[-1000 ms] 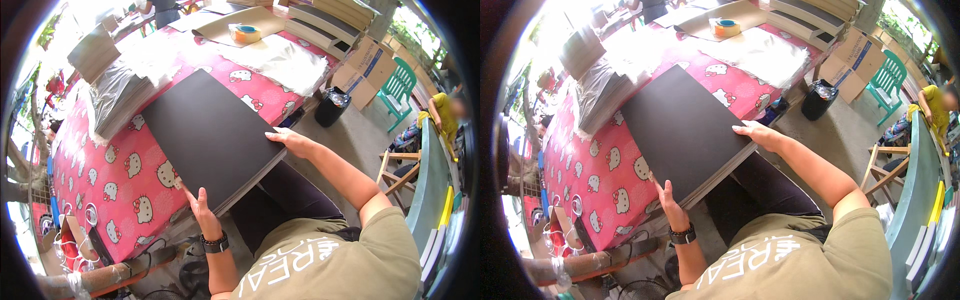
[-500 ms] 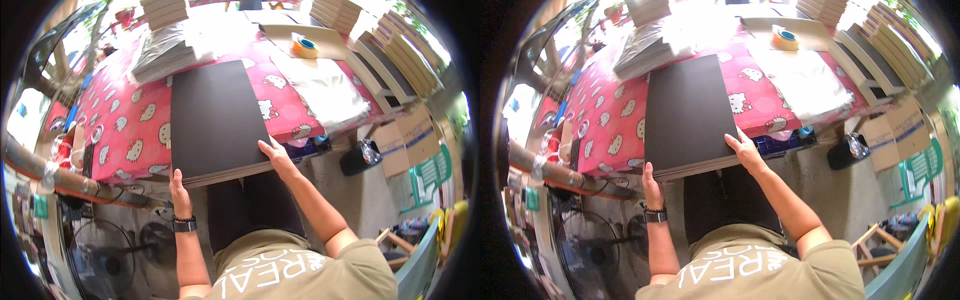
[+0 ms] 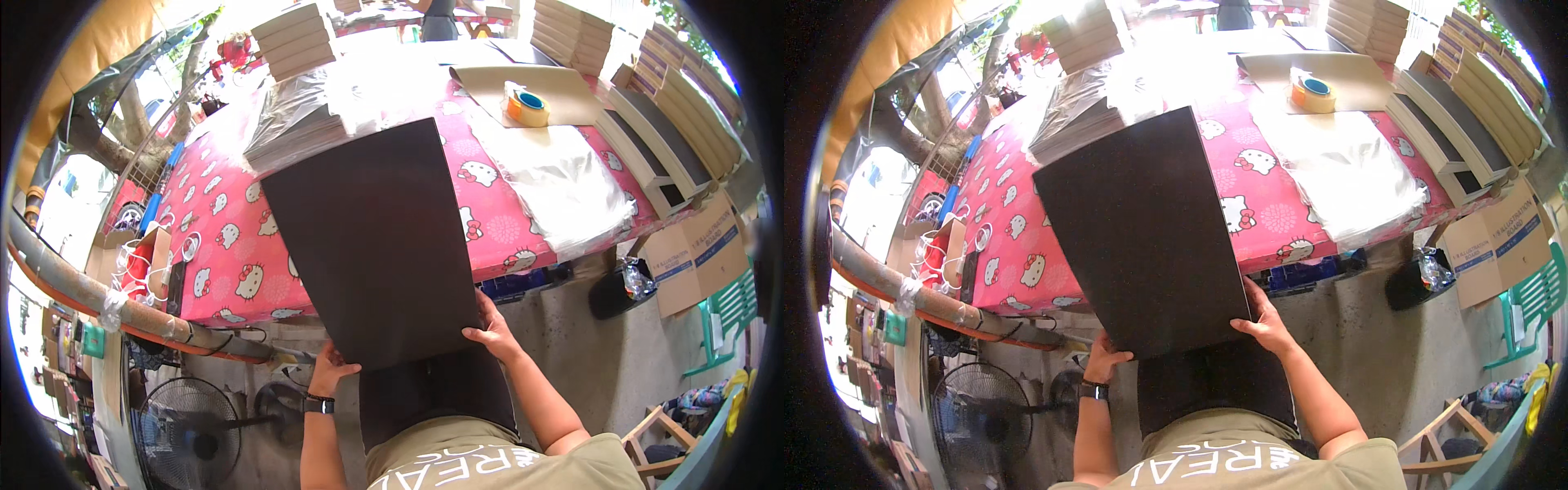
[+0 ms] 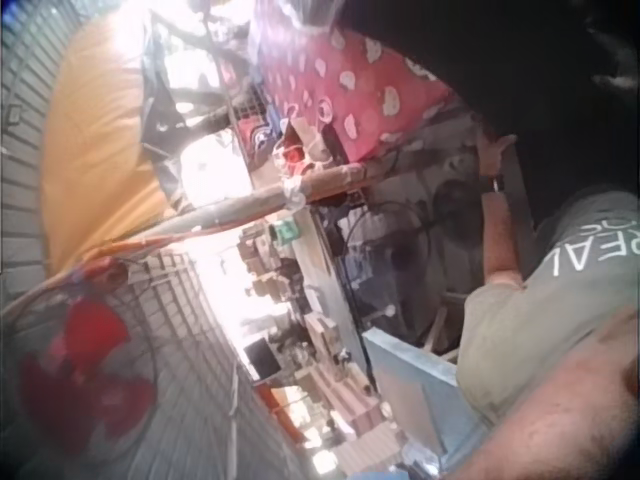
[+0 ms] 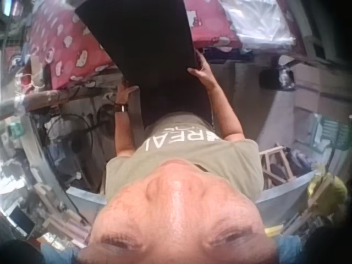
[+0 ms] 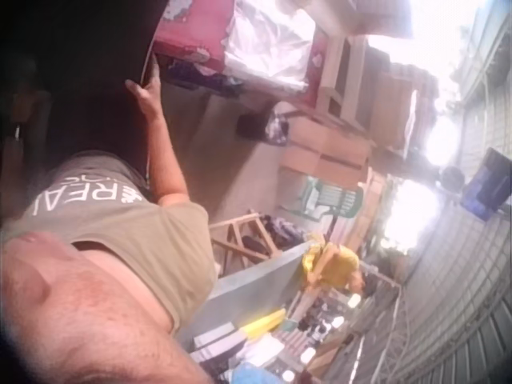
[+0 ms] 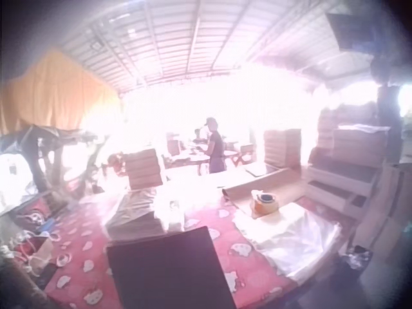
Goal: The person places a black flat item into a plastic bag, adds a white sheet, and then stacks the bagged items on top of a larger pile of black-covered booklets. The person then picks up the large stack of booklets to align them.
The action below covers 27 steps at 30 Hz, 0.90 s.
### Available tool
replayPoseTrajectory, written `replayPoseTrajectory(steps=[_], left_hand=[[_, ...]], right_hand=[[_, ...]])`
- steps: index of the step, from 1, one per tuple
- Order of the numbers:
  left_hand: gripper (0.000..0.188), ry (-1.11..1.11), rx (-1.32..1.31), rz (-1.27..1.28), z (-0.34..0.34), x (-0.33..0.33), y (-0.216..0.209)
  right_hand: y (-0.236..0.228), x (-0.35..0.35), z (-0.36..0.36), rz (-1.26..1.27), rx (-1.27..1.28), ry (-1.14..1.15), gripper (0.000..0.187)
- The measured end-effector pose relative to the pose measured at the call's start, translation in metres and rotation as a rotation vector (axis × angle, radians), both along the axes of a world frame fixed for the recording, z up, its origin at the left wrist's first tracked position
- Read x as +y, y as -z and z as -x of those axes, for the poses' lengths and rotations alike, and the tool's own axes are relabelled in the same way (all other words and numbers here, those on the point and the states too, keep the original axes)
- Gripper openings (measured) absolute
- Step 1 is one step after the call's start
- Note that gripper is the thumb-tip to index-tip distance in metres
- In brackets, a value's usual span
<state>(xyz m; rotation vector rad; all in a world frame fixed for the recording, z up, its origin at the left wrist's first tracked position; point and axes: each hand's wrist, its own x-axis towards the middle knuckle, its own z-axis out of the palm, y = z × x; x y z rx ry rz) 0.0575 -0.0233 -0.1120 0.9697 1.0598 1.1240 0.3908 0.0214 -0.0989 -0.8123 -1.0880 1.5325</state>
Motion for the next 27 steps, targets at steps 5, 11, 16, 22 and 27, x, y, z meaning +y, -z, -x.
replayPoseTrajectory(steps=[5,11,16,22,27], left_hand=[[0.081,0.053,0.152,-0.017,0.004,-0.002,0.058],[0.08,-0.083,-0.181,0.079,-0.029,-0.007,0.055],[0.077,-0.26,-0.038,0.04,-0.048,-0.001,0.06],[0.075,-0.211,0.104,0.047,-0.057,0.002,0.051],[0.07,0.004,-0.006,0.06,-0.029,0.008,0.06]], right_hand=[[0.04,-0.01,-0.012,0.063,-0.328,-0.035,0.092],[0.058,-0.019,-0.013,0.085,-0.208,0.032,0.081],[0.049,-0.019,0.008,0.1,-0.205,0.104,0.077],[0.062,-0.029,0.002,0.061,-0.134,0.207,0.077],[0.003,-0.013,-0.034,-0.077,-0.59,0.307,0.06]])
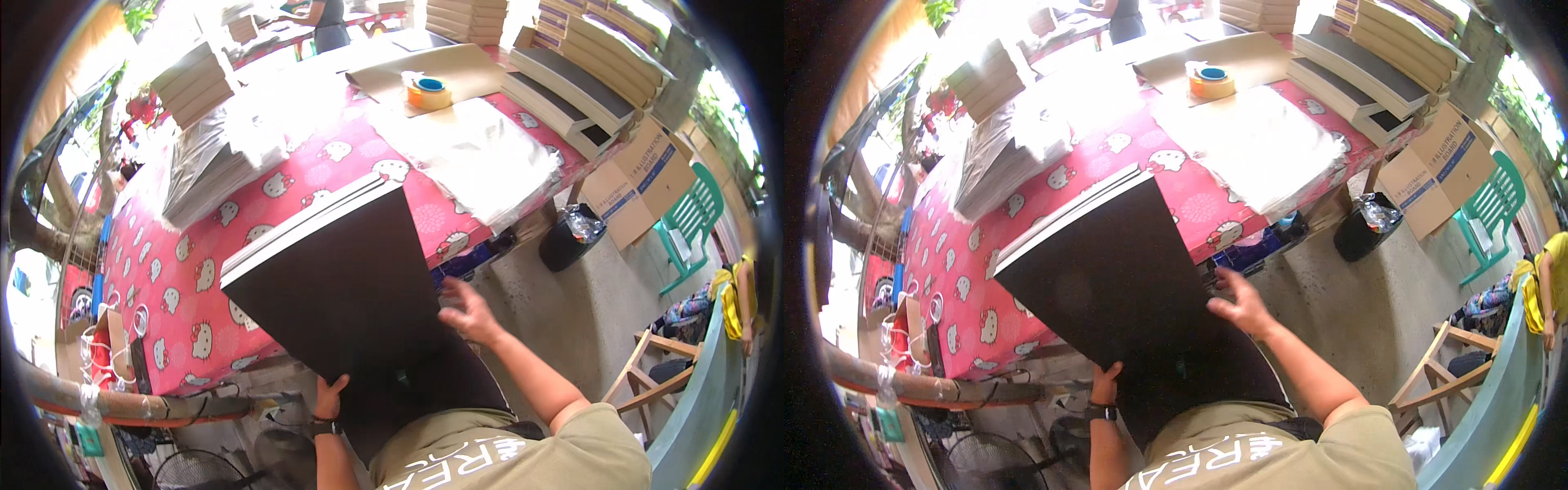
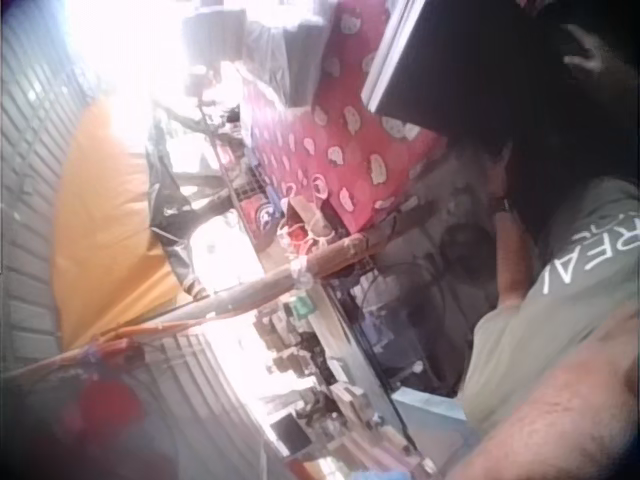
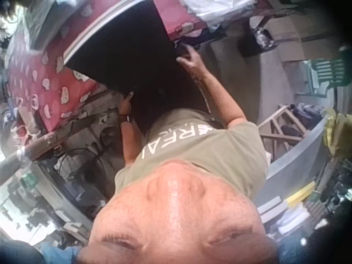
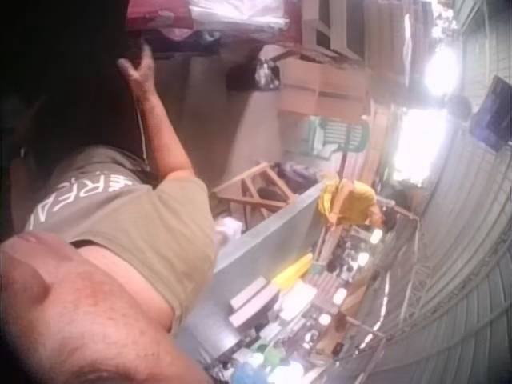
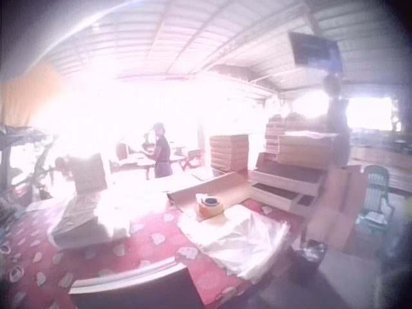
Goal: The person places a black flat item into a plastic bag, adds a white sheet, and then stacks the bagged items on top of a larger pile of black-covered booklets. The person then picks up the large stack of booklets to align them.
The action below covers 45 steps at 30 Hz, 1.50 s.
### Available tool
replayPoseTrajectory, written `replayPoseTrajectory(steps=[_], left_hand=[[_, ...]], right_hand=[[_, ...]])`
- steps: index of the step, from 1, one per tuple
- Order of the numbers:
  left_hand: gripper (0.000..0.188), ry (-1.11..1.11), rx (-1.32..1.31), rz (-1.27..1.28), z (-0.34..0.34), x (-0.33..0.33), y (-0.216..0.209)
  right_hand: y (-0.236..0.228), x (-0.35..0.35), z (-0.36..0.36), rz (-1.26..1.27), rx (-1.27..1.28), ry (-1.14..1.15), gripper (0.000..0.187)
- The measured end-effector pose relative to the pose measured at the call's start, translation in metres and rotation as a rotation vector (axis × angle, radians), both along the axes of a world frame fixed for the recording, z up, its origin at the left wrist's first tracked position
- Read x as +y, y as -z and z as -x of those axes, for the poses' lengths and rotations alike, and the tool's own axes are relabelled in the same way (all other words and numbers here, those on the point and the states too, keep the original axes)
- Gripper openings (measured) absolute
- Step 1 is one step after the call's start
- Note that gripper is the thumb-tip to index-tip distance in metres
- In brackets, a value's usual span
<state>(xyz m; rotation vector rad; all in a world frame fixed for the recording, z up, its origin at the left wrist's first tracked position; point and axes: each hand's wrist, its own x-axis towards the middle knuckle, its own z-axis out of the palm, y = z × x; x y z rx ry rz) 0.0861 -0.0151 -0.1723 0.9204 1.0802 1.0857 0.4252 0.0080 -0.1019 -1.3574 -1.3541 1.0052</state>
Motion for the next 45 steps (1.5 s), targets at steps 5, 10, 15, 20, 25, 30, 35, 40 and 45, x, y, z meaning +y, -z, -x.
replayPoseTrajectory(steps=[5,10,15,20,25,30,35,40,45], left_hand=[[0.056,-0.195,-0.258,0.056,0.027,-0.002,0.0],[0.037,-0.418,0.058,-0.025,0.017,-0.007,-0.019],[0.024,-0.524,0.227,0.015,0.012,-0.026,-0.016],[0.024,-0.608,0.227,0.094,0.043,-0.054,0.02],[0.027,-0.508,0.472,-0.104,0.046,-0.036,0.022],[0.027,-0.525,0.405,-0.099,0.034,-0.021,-0.01],[0.025,-0.498,0.194,-0.06,0.029,-0.028,-0.008],[0.023,-0.394,0.32,-0.111,0.011,-0.024,-0.047],[0.02,-0.313,0.353,-0.242,0.011,-0.012,-0.077]], right_hand=[[-0.058,0.062,-0.094,-0.35,-0.278,0.572,0.014],[-0.068,0.147,-0.132,-0.044,-0.797,0.822,0.041],[-0.079,0.164,-0.08,0.301,-1.05,0.081,0.041],[-0.121,0.112,-0.064,0.321,-0.361,-0.228,0.024],[-0.101,0.118,-0.101,-0.063,-0.899,0.13,0.041],[-0.098,0.101,-0.07,0.152,-1.133,0.041,0.056],[-0.076,0.106,-0.106,-0.127,-0.777,0.044,0.014],[-0.073,0.11,-0.117,-0.145,-0.742,0.026,0.008],[-0.064,0.122,-0.116,-0.142,-0.189,0.351,0.008]])
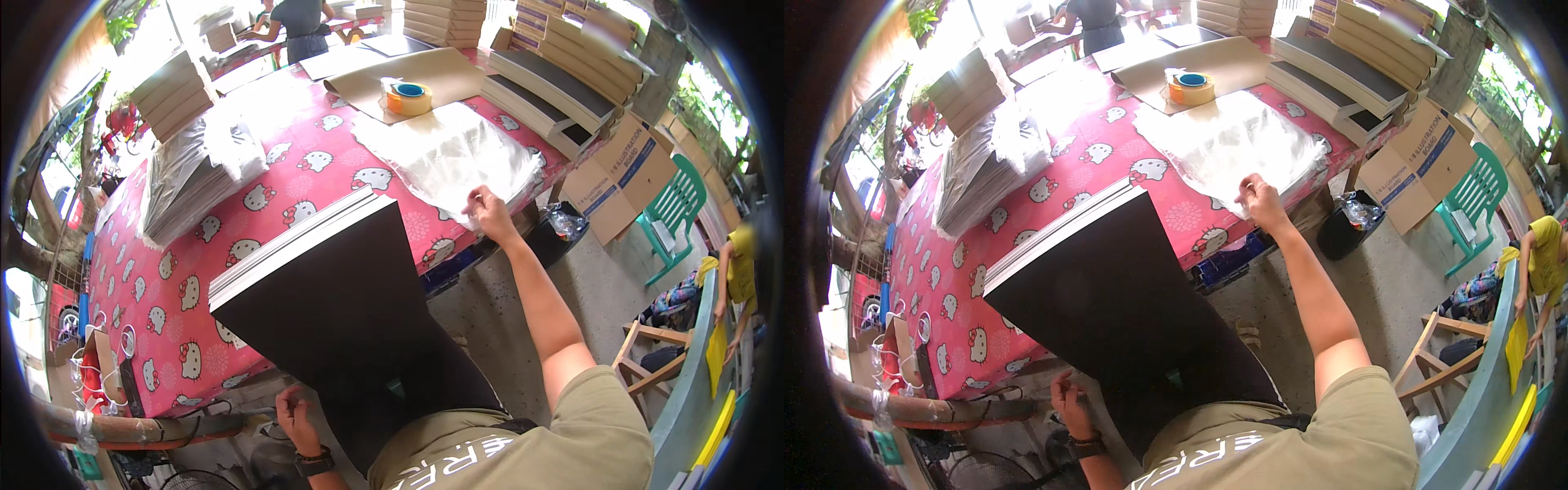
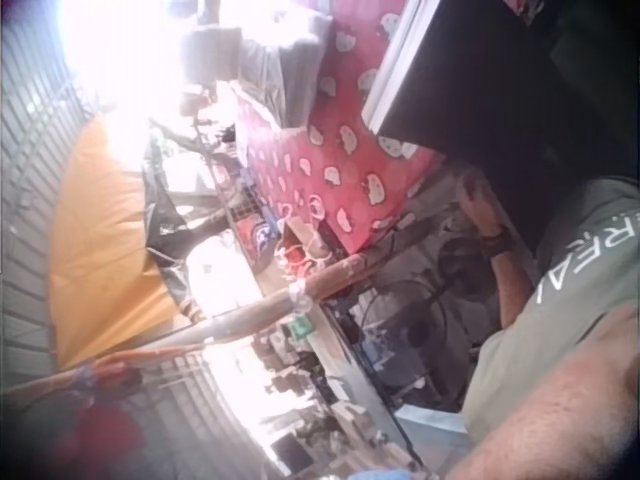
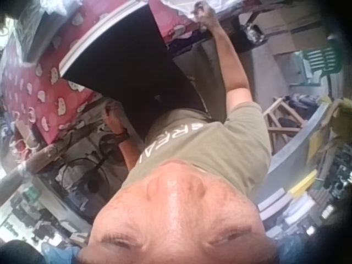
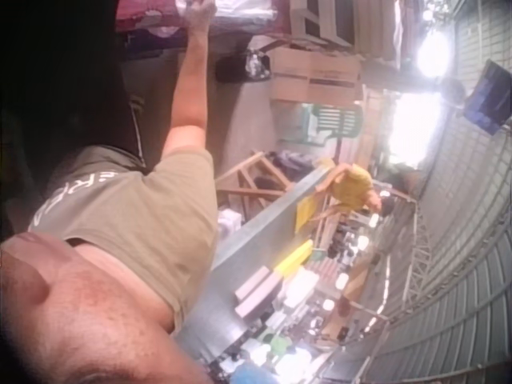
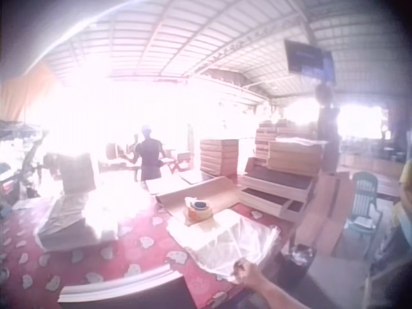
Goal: The person places a black flat item into a plastic bag, adds a white sheet, and then stacks the bagged items on top of a larger pile of black-covered booklets. The person then picks up the large stack of booklets to align them.
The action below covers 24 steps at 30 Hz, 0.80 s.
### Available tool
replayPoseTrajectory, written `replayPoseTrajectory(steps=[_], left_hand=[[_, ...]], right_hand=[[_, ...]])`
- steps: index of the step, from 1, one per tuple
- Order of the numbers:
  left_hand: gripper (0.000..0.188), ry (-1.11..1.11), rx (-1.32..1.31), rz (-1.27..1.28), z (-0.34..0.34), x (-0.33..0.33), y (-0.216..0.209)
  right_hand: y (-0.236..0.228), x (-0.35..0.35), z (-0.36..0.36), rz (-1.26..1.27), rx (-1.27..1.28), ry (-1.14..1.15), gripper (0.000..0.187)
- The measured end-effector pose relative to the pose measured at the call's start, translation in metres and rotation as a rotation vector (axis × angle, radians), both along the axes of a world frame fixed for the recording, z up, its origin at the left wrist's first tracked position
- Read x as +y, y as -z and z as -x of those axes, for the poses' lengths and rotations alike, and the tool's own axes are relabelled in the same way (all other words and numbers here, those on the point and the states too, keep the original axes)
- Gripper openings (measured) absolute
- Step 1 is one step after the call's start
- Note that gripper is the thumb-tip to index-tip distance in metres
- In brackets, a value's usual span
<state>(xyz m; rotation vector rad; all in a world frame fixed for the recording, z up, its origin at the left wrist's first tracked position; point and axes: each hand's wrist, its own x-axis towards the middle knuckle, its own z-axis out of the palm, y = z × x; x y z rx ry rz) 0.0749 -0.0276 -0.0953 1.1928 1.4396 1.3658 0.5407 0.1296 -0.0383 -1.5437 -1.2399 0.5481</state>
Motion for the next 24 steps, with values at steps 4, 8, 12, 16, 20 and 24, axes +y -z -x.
replayPoseTrajectory(steps=[4,8,12,16,20,24], left_hand=[[0.016,0.011,0.02,-0.113,-0.011,0.003,-0.027],[0.015,-0.008,0.092,-0.152,-0.028,0.0,-0.052],[0.018,0.01,0.198,-0.207,-0.028,0.001,-0.058],[0.023,0.012,0.102,-0.236,-0.056,-0.003,-0.075],[0.035,0.284,0.017,-0.3,-0.107,-0.005,-0.067],[0.058,0.6,-0.18,-0.123,-0.138,-0.003,-0.051]], right_hand=[[0.014,0.008,-0.01,-0.165,0.192,0.072,0.009],[0.017,0.016,-0.013,-0.1,-0.021,0.042,0.017],[-0.015,0.017,0.017,-0.199,-0.086,0.072,0.014],[-0.044,-0.029,0.055,0.008,-0.398,-0.235,0.013],[-0.021,-0.122,0.092,0.211,-0.423,-0.929,0.036],[-0.018,-0.142,0.164,0.152,-0.301,-0.801,0.024]])
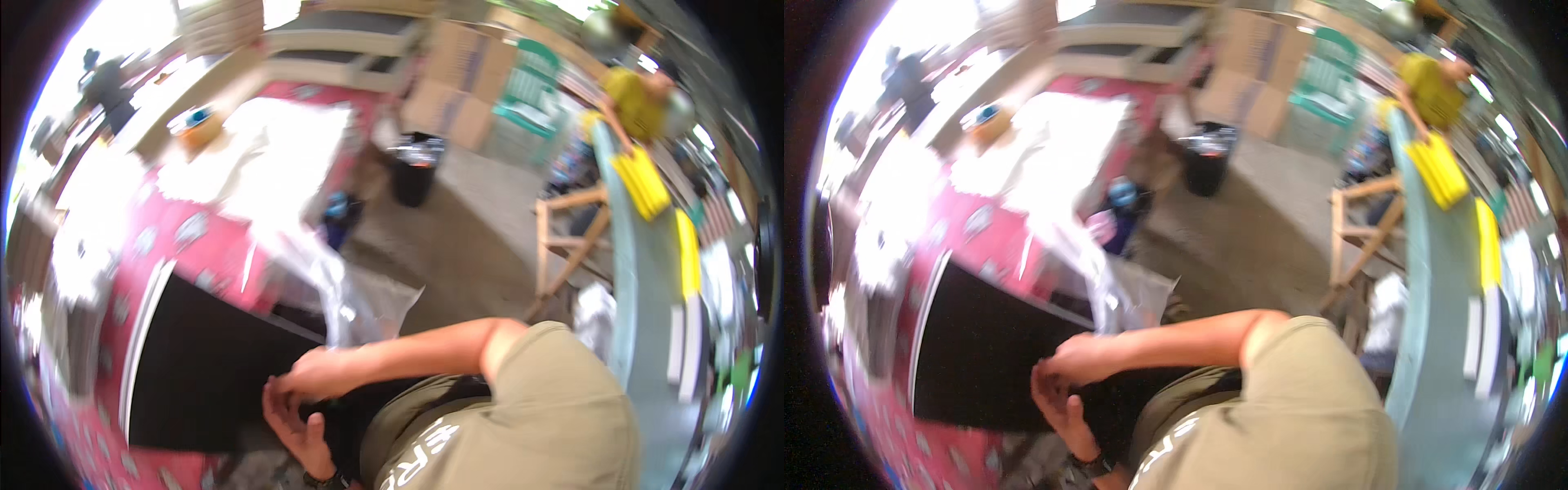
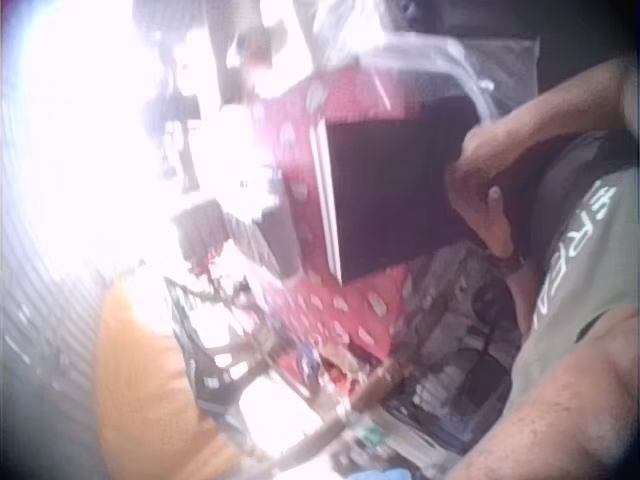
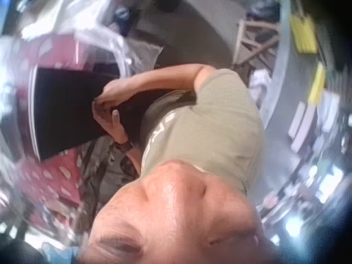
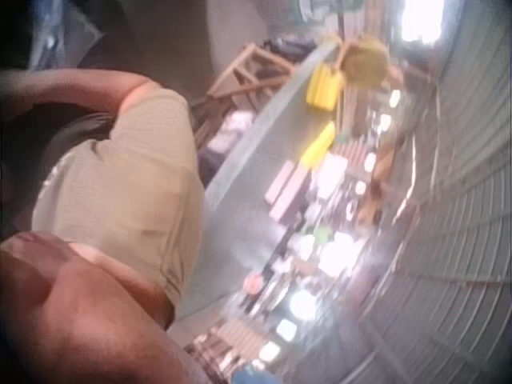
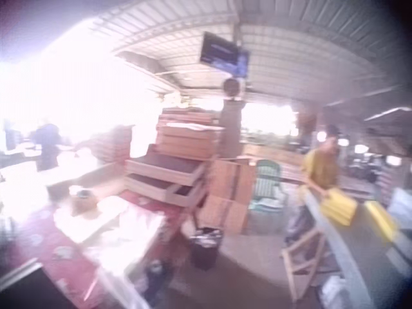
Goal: The person places a black flat item into a plastic bag, adds a white sheet, and then stacks the bagged items on top of a larger pile of black-covered booklets. The person then picks up the large stack of booklets to align them.
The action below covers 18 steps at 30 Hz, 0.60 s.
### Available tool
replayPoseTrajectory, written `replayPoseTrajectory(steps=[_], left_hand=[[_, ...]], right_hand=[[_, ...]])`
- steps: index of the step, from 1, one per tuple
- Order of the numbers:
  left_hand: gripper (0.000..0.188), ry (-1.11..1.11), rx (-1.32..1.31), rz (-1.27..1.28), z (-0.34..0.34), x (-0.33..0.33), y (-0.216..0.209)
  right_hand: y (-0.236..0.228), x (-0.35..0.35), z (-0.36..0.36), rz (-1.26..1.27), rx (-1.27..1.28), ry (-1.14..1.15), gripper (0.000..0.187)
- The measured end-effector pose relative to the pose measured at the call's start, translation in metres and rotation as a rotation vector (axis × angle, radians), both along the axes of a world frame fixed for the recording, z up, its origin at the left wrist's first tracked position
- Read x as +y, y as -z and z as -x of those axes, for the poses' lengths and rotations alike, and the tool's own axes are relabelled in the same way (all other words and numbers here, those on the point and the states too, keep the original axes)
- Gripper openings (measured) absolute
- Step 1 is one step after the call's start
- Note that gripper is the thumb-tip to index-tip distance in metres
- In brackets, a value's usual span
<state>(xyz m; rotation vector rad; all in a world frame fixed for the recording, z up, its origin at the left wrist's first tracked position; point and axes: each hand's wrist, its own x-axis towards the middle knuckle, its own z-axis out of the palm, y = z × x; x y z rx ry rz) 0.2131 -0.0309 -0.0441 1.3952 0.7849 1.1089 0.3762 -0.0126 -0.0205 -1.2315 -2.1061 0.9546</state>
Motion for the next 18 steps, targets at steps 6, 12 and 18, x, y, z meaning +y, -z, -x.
replayPoseTrajectory(steps=[6,12,18], left_hand=[[0.045,-0.03,0.2,0.217,-0.006,0.003,-0.019],[0.033,-0.142,0.285,0.135,0.024,0.02,-0.001],[0.04,-0.223,0.109,0.156,0.025,0.016,0.014]], right_hand=[[-0.016,-0.005,0.009,0.088,0.391,0.35,0.025],[0.004,-0.005,0.011,0.025,0.383,0.117,0.02],[0.002,0.0,0.024,-0.023,0.29,0.175,0.019]])
